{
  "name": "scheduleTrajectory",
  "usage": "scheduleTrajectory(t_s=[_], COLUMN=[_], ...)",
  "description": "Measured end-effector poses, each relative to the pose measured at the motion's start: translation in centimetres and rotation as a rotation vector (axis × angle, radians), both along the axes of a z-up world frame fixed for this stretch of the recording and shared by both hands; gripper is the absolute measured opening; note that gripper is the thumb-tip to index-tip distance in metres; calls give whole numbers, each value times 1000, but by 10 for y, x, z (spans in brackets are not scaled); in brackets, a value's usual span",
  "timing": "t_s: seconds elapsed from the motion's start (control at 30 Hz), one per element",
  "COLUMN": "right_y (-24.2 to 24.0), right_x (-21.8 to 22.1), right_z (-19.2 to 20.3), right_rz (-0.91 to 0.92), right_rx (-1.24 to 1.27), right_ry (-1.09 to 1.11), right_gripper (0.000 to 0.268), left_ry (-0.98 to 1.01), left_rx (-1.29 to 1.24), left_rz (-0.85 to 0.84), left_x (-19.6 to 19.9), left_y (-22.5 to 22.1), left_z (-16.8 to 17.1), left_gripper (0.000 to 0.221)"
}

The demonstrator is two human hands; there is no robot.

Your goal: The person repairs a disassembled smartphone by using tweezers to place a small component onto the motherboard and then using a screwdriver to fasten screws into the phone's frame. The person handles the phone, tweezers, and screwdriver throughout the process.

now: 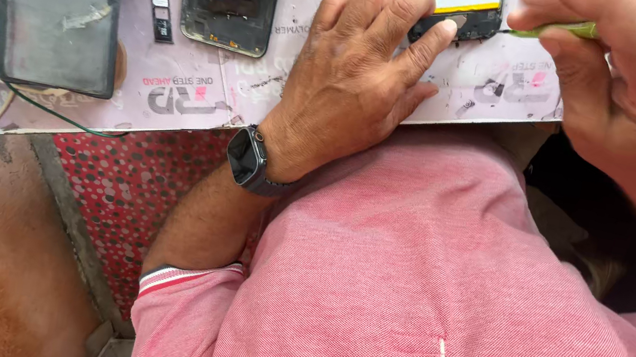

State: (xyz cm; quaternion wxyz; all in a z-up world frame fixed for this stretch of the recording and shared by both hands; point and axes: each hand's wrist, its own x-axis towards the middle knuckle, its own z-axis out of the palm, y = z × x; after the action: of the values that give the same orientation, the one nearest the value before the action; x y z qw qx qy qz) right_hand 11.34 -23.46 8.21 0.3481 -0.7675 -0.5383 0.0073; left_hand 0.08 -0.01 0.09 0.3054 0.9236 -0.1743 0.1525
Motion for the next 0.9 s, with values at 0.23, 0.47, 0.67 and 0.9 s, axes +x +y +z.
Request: scheduleTrajectory(t_s=[0.23, 0.47, 0.67, 0.9], right_y=[-28, 19, 113, 177], right_x=[-10, 18, 5, 1], right_z=[-29, -47, -13, -21], right_rz=[-121, 71, 311, 426], right_rx=[-21, -69, -65, -75], right_ry=[215, 264, 181, -9], right_gripper=[23, 14, 5, 5], left_ry=[-2, -177, -225, -202], left_rx=[-48, -65, -66, -167], left_rz=[11, 73, -171, -161], left_x=[0, 4, -3, -12], left_y=[-2, -14, -15, -12], left_z=[-5, -20, -25, -18], left_gripper=[57, 38, 27, 16])
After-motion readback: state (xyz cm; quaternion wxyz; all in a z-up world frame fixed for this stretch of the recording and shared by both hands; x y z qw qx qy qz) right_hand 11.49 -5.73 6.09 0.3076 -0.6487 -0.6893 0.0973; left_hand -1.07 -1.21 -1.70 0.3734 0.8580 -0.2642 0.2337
